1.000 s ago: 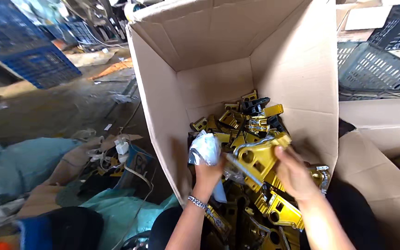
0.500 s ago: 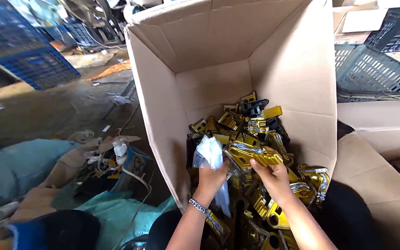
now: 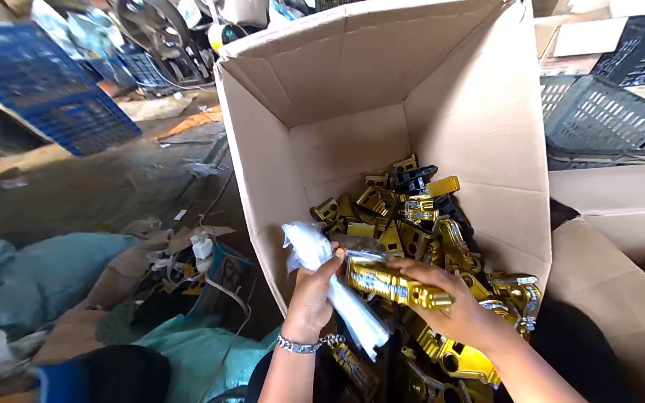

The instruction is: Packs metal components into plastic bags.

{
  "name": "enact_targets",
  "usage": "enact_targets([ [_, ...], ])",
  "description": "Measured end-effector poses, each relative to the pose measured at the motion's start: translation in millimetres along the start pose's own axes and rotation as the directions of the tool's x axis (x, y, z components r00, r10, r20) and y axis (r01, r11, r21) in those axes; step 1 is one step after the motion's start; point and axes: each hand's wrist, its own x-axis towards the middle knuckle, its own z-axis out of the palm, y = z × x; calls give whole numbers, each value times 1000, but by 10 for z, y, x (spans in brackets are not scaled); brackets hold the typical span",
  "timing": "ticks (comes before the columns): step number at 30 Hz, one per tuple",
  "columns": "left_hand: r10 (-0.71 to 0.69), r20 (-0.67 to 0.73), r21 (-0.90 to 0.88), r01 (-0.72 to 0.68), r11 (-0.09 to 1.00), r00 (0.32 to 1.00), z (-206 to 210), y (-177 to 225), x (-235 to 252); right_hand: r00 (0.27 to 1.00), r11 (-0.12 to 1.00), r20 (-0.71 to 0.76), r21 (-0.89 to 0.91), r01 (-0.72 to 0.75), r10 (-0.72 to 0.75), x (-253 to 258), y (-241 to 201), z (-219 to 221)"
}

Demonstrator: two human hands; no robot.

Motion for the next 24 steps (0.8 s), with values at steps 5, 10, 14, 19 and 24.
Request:
enact_targets([
  [5, 184, 109, 254, -206, 945, 977, 111, -173, -85, 991, 922, -114, -369, -112, 75, -3, -42, -234],
  [10, 231, 163, 366, -276, 889, 959, 200, -308, -270, 995, 748, -90, -659, -84, 32, -102, 149, -31],
  [14, 127, 145, 256, -161, 953, 981, 217, -322, -184, 994, 769, -99, -632, -99, 47, -19, 110, 210],
  [19, 154, 33, 107, -157, 982, 987, 170, -376, -47, 993, 873, -96, -488, 12, -67, 1, 59, 359],
  [24, 432, 36, 346, -417, 841, 901, 132, -478, -40, 948, 920, -280, -311, -240, 152, 81, 185, 160],
])
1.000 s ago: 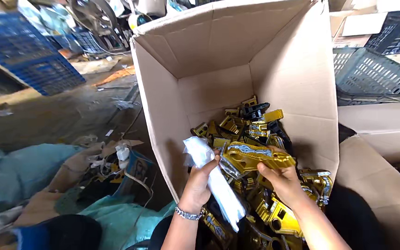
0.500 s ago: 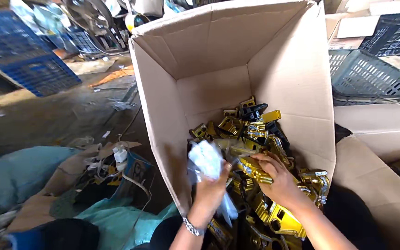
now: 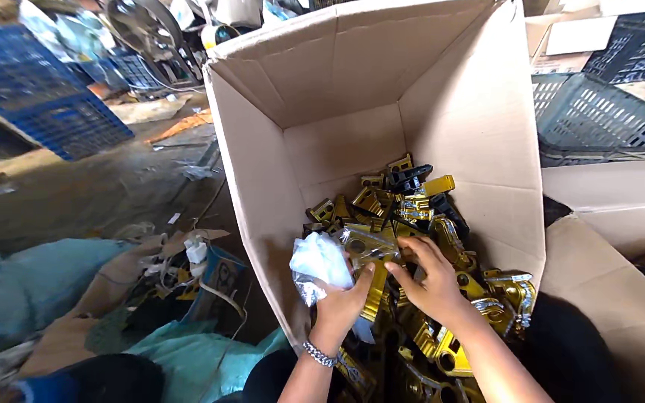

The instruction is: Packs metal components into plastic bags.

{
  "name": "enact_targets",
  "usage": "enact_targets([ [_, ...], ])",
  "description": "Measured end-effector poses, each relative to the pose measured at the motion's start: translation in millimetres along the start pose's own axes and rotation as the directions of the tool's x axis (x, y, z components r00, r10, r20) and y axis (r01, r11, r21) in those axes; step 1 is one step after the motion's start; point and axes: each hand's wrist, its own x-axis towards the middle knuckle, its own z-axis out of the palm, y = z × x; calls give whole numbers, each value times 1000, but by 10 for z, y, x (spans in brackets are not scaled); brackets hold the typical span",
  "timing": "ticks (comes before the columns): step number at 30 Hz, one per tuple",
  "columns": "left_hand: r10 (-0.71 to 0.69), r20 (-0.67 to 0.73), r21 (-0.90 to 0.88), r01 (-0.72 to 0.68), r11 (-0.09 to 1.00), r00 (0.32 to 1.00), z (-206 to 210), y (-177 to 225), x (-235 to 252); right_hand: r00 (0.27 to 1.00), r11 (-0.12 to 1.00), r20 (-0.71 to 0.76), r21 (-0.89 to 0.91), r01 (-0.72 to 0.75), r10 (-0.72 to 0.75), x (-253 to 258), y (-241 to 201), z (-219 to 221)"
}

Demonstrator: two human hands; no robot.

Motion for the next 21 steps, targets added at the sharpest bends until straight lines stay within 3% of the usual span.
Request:
enact_targets([
  [4, 142, 18, 131, -143, 981, 990, 21, -156, 29, 999, 983, 19, -175, 49, -46, 43, -72, 62],
  [7, 128, -35, 135, -122, 983, 991, 22, -165, 96, 986, 996, 158, -73, 59, -47, -136, -431, 63],
  [9, 94, -41, 54, -92, 994, 995, 50, -123, 65, 982, 986, 160, 119, -116, 97, -203, -434, 21],
  [11, 70, 13, -45, -69, 997, 997, 113, -120, 5, 888, 842, 249, 299, -449, 386, -193, -350, -90],
  [13, -104, 115, -152, 121, 981, 988, 179, -32, -63, 777, 671, 284, 394, -628, 562, -203, -270, -104],
  [14, -188, 186, -177, 221, 959, 964, 178, 14, -83, 751, 621, 227, 442, -647, 620, -218, -235, -101],
  [16, -277, 330, -202, 354, 913, 903, 132, 53, -71, 718, 547, 87, 588, -596, 690, -218, -136, -266],
  [18, -281, 443, -184, 393, 901, 851, 20, 71, -22, 700, 467, -47, 776, -423, 713, -251, 37, -628],
  [20, -208, 489, -63, 272, 960, 847, -98, 26, 24, 725, 251, -162, 968, -16, 669, -296, 292, -926],
  [21, -137, 507, 50, 129, 990, 851, -117, -28, 19, 722, 154, -156, 986, 69, 674, -244, 350, -992],
])
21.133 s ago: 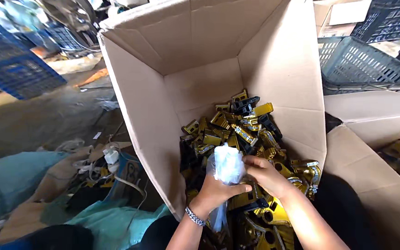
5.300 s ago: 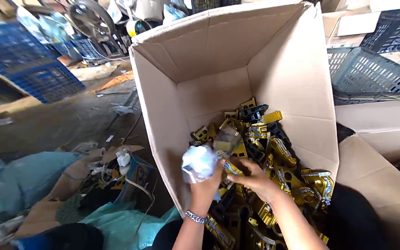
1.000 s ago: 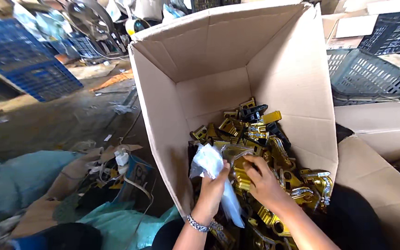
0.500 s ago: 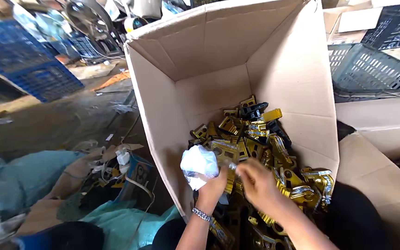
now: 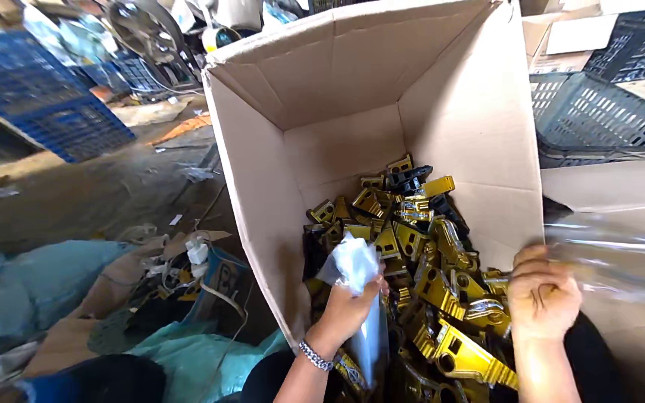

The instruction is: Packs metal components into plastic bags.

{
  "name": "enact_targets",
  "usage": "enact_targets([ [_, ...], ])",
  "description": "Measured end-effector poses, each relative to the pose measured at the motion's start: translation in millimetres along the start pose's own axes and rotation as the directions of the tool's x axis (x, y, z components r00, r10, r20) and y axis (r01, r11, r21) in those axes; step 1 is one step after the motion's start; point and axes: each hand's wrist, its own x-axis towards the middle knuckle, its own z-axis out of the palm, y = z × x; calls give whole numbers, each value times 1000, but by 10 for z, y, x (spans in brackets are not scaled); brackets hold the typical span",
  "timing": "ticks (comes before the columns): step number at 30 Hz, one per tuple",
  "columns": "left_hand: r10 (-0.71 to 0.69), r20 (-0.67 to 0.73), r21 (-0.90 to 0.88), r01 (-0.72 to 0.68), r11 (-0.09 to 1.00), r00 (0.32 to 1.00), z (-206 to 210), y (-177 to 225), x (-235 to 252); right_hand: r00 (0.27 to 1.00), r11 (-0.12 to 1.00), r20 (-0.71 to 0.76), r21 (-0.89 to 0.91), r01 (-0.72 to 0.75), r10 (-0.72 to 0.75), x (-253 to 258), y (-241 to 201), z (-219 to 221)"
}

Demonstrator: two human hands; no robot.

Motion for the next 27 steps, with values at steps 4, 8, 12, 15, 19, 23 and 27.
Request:
enact_targets([
  [4, 141, 245, 588, -263, 765, 959, 318, -154, -72, 907, 460, 227, -887, 42, 354, -287, 551, 539],
  [8, 231, 81, 570, -235, 787, 970, 452, -161, -78, 777, 153, 429, -901, 406, 461, -293, 1124, 525],
  [12, 149, -31, 458, -119, 881, 988, 357, -165, -64, 812, 316, 513, -847, 427, 279, -440, 1283, 643],
  [15, 359, -26, 636, -262, 726, 933, 431, -253, -50, 897, 429, 344, -880, 204, 279, -191, 1340, 524],
  [19, 48, 84, 644, -91, 760, 995, 382, -120, -19, 833, 276, 513, -847, 454, 205, -501, 1320, 559],
  [23, 205, -24, 571, -155, 806, 978, 196, -124, 64, 886, 243, 182, -967, 82, 426, -225, 1331, 236],
  [27, 246, -519, 460, 25, 887, 818, -417, 113, 177, 494, -103, 161, -880, 464, 855, -784, 1427, 485],
])
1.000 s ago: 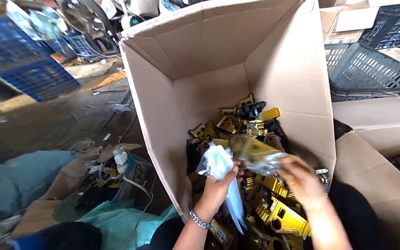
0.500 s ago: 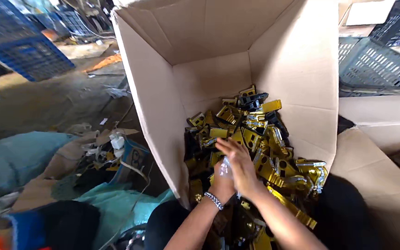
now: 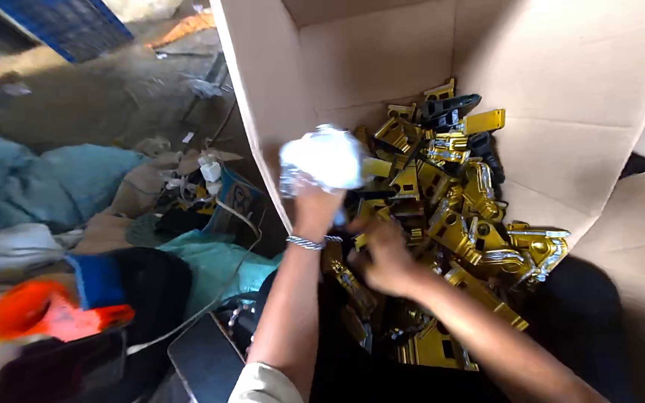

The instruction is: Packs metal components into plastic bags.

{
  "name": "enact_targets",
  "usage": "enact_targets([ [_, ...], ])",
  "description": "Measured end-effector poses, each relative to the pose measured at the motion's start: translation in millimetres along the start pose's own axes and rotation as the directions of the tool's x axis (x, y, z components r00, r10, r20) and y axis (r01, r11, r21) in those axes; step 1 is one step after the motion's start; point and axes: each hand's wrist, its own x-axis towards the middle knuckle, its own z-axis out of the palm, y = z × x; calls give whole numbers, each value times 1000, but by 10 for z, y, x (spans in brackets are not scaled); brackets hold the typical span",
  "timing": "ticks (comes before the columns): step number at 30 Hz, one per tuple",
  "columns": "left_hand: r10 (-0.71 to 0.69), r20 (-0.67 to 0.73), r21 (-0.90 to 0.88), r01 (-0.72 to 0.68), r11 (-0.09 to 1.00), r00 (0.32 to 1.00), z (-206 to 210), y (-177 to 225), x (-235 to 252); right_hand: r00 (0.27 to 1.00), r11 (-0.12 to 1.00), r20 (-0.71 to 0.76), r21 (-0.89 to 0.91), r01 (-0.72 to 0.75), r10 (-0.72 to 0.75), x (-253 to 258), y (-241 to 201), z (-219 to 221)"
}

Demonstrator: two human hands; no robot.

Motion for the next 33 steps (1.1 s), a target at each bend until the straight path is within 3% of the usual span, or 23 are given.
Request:
enact_targets([
  [2, -14, -93, -116, 4, 993, 996, -148, -121, 112, 940, 990, 327, -63, 129, -102, -89, -228, 294],
  [3, 9, -97, -227, -31, 973, 995, -179, -163, 109, 921, 988, 373, -58, 141, -109, -91, -223, 410],
  [6, 21, -73, -361, -46, 932, 997, -180, -179, 104, 953, 988, 261, 7, 157, -154, -87, 12, 445],
  [9, -12, -98, -297, -18, 955, 995, -102, -178, 90, 921, 994, 389, -93, 58, -17, -155, 98, 142],
  [12, -9, -116, -294, -26, 956, 993, -49, -151, 133, 916, 993, 398, -117, 0, 47, -264, 58, 102],
  [18, -70, -88, -239, 47, 970, 994, -97, -159, 73, 910, 939, 404, -339, 57, 90, -285, -330, 563],
  [20, -59, -85, -240, 37, 970, 995, -106, -157, 77, 934, 969, 356, -240, 59, 31, -307, -289, 598],
  [23, -42, -102, -294, 10, 956, 994, -95, -173, 99, 951, 995, 299, 70, 65, -83, -269, 25, 505],
  [25, -51, -105, -330, 14, 944, 993, -95, -170, 115, 981, 963, 139, 253, 93, -132, -235, 174, 330],
  [27, -40, -108, -350, -1, 937, 993, -106, -187, 125, 996, 936, -74, 343, 75, -53, -203, 265, 37],
  [30, -19, -116, -352, -23, 936, 993, -113, -200, 130, 944, 969, -293, 232, -82, 150, -182, 523, -533],
  [33, -15, -111, -321, -22, 947, 994, -98, -185, 132, 813, 946, -515, -15, -325, 272, -225, 591, -894],
])
